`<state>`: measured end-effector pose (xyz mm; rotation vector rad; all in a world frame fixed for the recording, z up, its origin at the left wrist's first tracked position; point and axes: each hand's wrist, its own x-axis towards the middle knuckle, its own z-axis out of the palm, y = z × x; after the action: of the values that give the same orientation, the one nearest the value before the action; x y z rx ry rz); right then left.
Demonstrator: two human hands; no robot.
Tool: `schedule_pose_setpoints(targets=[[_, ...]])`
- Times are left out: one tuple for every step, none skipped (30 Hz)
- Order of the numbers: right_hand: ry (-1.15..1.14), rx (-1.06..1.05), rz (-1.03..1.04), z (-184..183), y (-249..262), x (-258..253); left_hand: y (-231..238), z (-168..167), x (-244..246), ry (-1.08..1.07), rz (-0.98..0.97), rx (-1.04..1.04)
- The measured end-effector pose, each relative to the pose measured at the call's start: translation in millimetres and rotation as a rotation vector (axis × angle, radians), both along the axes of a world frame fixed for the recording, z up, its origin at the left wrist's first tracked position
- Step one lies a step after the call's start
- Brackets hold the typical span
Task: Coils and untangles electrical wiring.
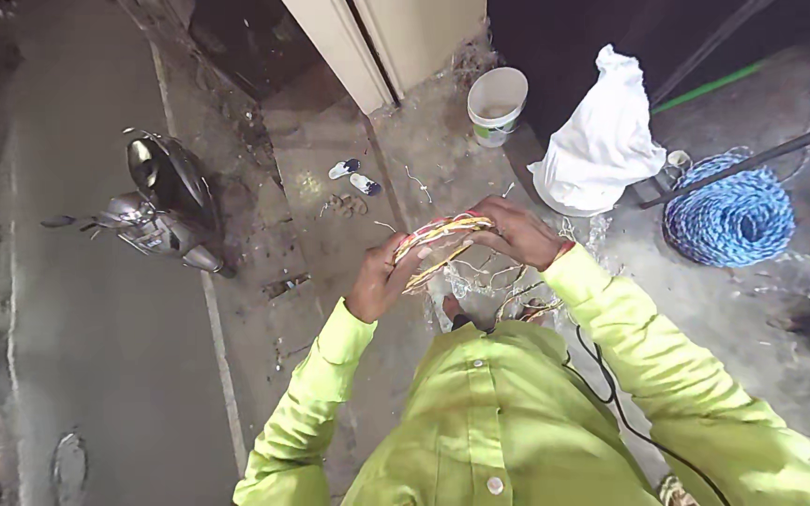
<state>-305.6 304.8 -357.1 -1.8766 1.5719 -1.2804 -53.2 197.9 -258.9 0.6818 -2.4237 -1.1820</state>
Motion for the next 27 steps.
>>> schedule_pose_setpoints(targets=[[0.046, -0.056, -0.035, 4.4, 1.9, 0.6, -3.2, 2.9, 3.0, -0.017, 0.014, -0.005], [0.067, -0.102, -0.066, 9.5, 3.7, 1.0, -5.9, 5.1, 4.8, -0.025, 0.018, -0.014], [0.049, -0.134, -0.086, 14.3, 5.5, 1.5, -7.5, 7.0, 5.8, -0.031, 0.017, -0.025], [-0.012, -0.156, -0.096, 18.5, 6.7, 2.2, -8.0, 8.7, 5.8, -0.043, 0.016, -0.042], [-0.107, -0.179, -0.108, 21.5, 7.0, 3.8, -7.3, 9.8, 5.1, -0.05, 0.017, -0.072], [-0.211, -0.178, -0.113, 24.2, 7.9, 5.4, -6.1, 10.6, 3.9, -0.053, 0.018, -0.095], [-0.301, -0.153, -0.113, 27.2, 8.9, 6.3, -4.8, 11.4, 2.4, -0.054, 0.022, -0.103], [-0.36, -0.104, -0.108, 31.7, 11.1, 6.8, -3.0, 12.9, 0.8, -0.062, 0.029, -0.082], [-0.376, -0.04, -0.099, 37.9, 13.7, 7.1, -1.2, 14.8, -0.9, -0.061, 0.037, -0.029], [-0.367, 0.015, -0.091, 43.0, 15.3, 7.1, 0.3, 16.3, -2.1, -0.059, 0.04, 0.074], [-0.348, 0.06, -0.079, 46.6, 16.2, 6.8, 1.4, 16.3, -2.6, -0.031, 0.032, 0.232], [-0.328, 0.074, -0.066, 49.2, 15.8, 6.1, 1.1, 13.5, -2.3, 0.027, 0.003, 0.428], [-0.295, 0.066, -0.04, 51.6, 15.3, 3.7, -1.8, 9.2, -1.4, 0.083, -0.052, 0.616], [-0.268, 0.034, -0.012, 53.8, 14.1, 0.5, -4.8, 7.4, -1.0, 0.105, -0.082, 0.749], [-0.244, -0.018, 0.027, 55.1, 11.9, -4.0, -7.1, 9.8, -1.2, 0.098, -0.075, 0.829], [-0.22, -0.066, 0.07, 57.2, 9.5, -7.9, -8.8, 15.3, -1.8, 0.087, -0.053, 0.878], [-0.203, -0.101, 0.107, 59.9, 7.9, -10.1, -9.9, 21.2, -4.2, 0.075, -0.009, 0.884], [-0.185, -0.117, 0.144, 62.9, 7.0, -11.7, -11.7, 27.1, -8.7, 0.063, 0.031, 0.837], [-0.166, -0.122, 0.181, 65.8, 6.1, -12.9, -12.8, 34.6, -14.6, 0.06, 0.079, 0.773], [-0.145, -0.116, 0.212, 67.1, 5.1, -13.8, -15.6, 41.5, -18.8, 0.063, 0.076, 0.708], [-0.119, -0.099, 0.235, 67.4, 4.6, -14.2, -19.0, 48.6, -21.8, 0.061, 0.045, 0.654], [-0.095, -0.085, 0.248, 66.8, 3.9, -14.1, -22.6, 56.0, -24.0, 0.062, 0.003, 0.614], [-0.08, -0.074, 0.244, 65.3, 3.6, -12.9, -25.7, 62.8, -25.9, 0.07, -0.032, 0.574], [-0.073, -0.065, 0.226, 63.4, 4.0, -11.1, -28.4, 69.0, -27.2, 0.079, -0.072, 0.537], [-0.066, -0.053, 0.19, 62.3, 5.0, -9.0, -30.2, 75.4, -28.3, 0.084, -0.101, 0.504], [-0.061, -0.048, 0.147, 60.5, 5.5, -7.3, -31.3, 81.8, -29.2, 0.091, -0.131, 0.475], [-0.075, -0.058, 0.105, 57.7, 5.6, -6.4, -31.5, 88.2, -29.8, 0.094, -0.159, 0.459]])
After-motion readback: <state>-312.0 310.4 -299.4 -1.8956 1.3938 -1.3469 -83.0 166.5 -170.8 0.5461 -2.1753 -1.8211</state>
